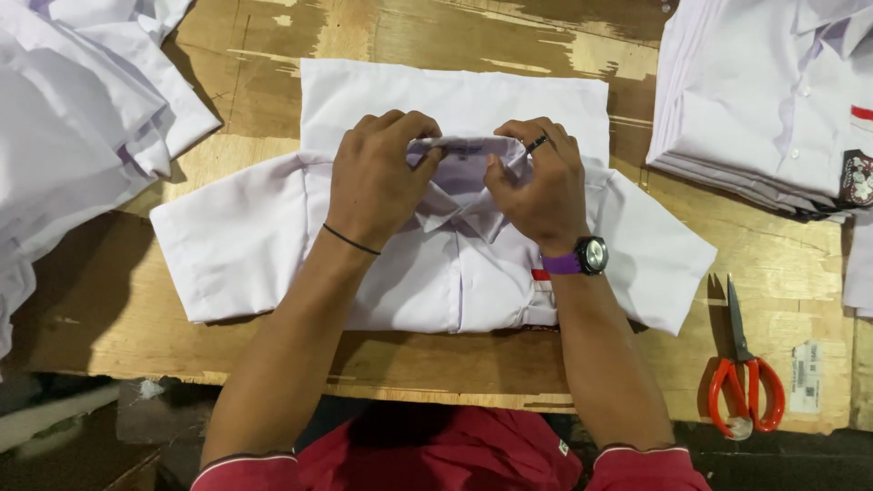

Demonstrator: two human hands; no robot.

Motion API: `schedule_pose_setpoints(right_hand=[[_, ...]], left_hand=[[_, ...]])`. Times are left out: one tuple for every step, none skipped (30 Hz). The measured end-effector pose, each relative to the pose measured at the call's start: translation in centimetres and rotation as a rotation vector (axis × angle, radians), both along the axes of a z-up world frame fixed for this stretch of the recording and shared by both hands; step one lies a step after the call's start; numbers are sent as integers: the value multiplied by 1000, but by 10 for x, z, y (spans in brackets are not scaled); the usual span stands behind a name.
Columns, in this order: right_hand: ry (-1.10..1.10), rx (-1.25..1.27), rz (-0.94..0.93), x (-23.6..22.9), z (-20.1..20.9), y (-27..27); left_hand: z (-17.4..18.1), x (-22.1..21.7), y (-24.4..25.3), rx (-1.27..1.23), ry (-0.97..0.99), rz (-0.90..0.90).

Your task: Buttoning and folding a white school shirt on a wooden table

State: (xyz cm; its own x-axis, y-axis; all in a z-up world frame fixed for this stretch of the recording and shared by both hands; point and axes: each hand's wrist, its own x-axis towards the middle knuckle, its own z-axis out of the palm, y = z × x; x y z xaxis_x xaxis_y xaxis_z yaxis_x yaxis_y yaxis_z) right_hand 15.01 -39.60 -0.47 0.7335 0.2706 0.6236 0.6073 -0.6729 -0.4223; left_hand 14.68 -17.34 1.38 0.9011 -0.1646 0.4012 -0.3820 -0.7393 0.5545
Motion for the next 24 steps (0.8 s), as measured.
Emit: schedule_pose_setpoints(right_hand=[[25,4,-20,0,-3,0],[50,8,-40,1,-6,1],[51,7,-40,1,-6,1],[67,14,-50,1,-6,2],[83,21,-60,1,-7,3],[84,20,-59,0,-7,4],[94,19,-65,0,-7,4],[105,19,-71,0,-6,5],[102,18,-70,1,-8,5],[113,27,-63,2,-10,4],[123,35,-58,3,-11,3],[121,33,-57,3,-12,2],[113,32,-58,3,-12,2],[106,31,-59,4,-12,2],[104,31,-59,1,-9,1],[72,13,-72,-1,-6,1],[39,-5,-87,-2,-2,0],[36,-6,-87,-8,5,3],[67,-4,-114,-15,12,6],[97,-3,-140,-21,19,8],[99,-3,-143,-23,18,9],[106,13,-144,-24,16,9],[112,29,-144,-25,15,9],[113,30,-147,-26,16,9]], left_hand=[[3,-2,-1,41,2,6],[6,-3,-2,82,4,13],[4,-3,-4,81,5,13],[2,-4,-5,105,1,29],[1,-4,-7,129,-2,45],[1,-4,-8,129,-1,47],[2,-5,-8,116,14,63],[3,-5,-9,102,28,79],[3,-5,-8,101,25,80],[4,-5,-7,82,68,81],[4,-6,-7,62,110,80],[4,-6,-7,60,108,81],[5,-6,-6,61,117,82],[5,-5,-6,63,127,82],[5,-6,-6,62,125,83],[5,-6,-6,50,137,85],[5,-6,-7,36,148,86],[6,-5,-7,35,145,85],[6,-6,-7,9,152,88],[6,-6,-7,-18,159,91],[9,-9,-7,-18,161,87],[11,-12,-7,-39,179,75],[14,-15,-7,-60,197,64],[13,-16,-7,-59,198,61]])
